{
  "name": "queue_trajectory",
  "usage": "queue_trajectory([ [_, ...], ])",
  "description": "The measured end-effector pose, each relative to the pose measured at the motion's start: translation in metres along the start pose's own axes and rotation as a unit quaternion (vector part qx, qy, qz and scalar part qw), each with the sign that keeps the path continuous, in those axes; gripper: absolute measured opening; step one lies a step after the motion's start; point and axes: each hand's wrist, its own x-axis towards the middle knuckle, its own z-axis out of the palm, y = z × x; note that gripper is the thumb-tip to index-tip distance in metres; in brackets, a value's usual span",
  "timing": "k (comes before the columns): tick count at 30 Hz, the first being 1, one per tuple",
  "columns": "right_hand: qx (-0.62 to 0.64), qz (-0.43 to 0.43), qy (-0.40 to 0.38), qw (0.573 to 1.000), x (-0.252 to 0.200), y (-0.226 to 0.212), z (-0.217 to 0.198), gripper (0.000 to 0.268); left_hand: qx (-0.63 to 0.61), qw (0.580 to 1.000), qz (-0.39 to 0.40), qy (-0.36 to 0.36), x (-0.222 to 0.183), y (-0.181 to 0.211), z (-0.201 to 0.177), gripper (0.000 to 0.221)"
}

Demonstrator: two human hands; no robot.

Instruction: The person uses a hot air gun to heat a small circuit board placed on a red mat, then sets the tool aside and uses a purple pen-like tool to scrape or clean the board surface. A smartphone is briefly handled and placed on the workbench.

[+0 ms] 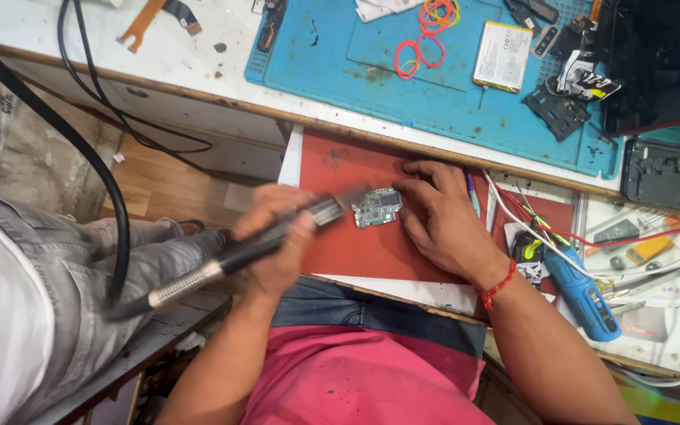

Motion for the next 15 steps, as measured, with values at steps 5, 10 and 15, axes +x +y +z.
queue_trajectory([
  [5,-0.006,-0.002,0.006,1.000,-0.0020,-0.0002,0.0001,0.035,0.064,0.994,0.038,-0.086,0.0007,0.0043,-0.0052,0.021],
  [10,-0.004,0.003,-0.003,1.000,-0.0002,0.0001,0.0001,0.036,0.035,0.999,0.005,-0.040,0.0040,0.0062,-0.0050,0.023],
  [15,-0.007,0.001,-0.005,1.000,-0.0009,0.0001,0.0002,0.035,0.041,0.999,-0.009,0.005,-0.0006,0.0047,-0.0043,0.024],
])
